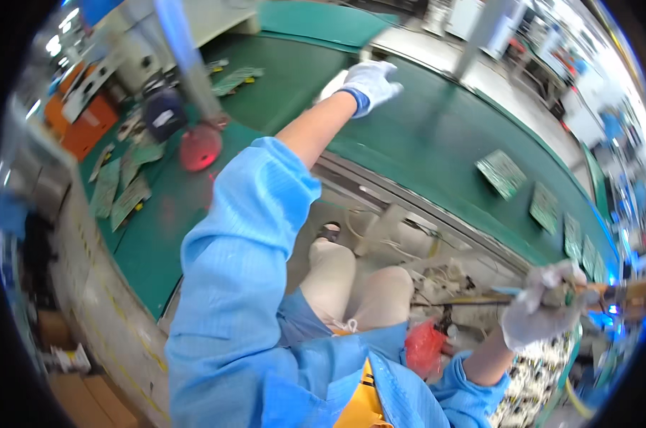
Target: Apply sealant or adhesive to specific components on a printed circuit board using a manual dispenser.
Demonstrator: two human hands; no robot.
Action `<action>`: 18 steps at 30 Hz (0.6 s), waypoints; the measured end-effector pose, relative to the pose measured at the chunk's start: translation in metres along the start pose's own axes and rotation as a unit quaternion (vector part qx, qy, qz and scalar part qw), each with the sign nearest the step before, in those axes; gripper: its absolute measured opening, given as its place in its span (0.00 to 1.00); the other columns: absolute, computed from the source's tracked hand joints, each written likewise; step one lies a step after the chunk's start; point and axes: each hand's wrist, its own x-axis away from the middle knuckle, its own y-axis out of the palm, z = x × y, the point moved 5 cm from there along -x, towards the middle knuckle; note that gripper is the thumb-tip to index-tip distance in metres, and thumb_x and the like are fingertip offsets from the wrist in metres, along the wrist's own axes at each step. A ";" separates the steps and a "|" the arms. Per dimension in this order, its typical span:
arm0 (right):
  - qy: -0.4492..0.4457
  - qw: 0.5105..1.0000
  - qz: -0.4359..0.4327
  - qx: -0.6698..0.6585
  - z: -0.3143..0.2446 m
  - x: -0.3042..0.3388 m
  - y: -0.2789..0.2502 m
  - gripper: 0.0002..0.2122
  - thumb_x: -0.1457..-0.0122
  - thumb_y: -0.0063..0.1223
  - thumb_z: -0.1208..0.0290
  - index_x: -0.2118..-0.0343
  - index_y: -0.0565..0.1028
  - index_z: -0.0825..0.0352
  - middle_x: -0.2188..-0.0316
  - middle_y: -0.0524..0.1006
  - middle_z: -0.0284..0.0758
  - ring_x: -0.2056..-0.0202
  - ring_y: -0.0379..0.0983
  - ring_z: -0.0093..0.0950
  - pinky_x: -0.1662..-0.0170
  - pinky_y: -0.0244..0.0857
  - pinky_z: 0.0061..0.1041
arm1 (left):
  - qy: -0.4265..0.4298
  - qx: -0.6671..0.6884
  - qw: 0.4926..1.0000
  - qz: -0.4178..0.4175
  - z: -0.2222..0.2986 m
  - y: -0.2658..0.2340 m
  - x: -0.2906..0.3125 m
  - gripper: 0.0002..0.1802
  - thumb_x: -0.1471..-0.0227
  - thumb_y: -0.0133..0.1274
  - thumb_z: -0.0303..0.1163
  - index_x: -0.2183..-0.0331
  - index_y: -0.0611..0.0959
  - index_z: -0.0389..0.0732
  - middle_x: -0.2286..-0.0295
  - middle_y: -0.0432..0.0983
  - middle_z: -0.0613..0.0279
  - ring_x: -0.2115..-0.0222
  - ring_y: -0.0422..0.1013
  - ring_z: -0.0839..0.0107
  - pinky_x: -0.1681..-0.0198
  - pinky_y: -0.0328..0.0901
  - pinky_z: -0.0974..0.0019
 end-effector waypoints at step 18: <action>-0.069 0.981 0.084 0.158 -0.010 0.015 0.007 0.24 0.35 0.34 0.50 0.63 0.71 0.71 0.81 0.69 0.39 0.94 0.51 0.19 0.89 0.45 0.16 | 0.012 0.571 0.804 -0.168 0.150 0.065 0.066 0.28 0.44 0.44 0.54 0.55 0.75 0.39 0.63 0.77 0.57 0.65 0.75 0.66 0.59 0.69 0.64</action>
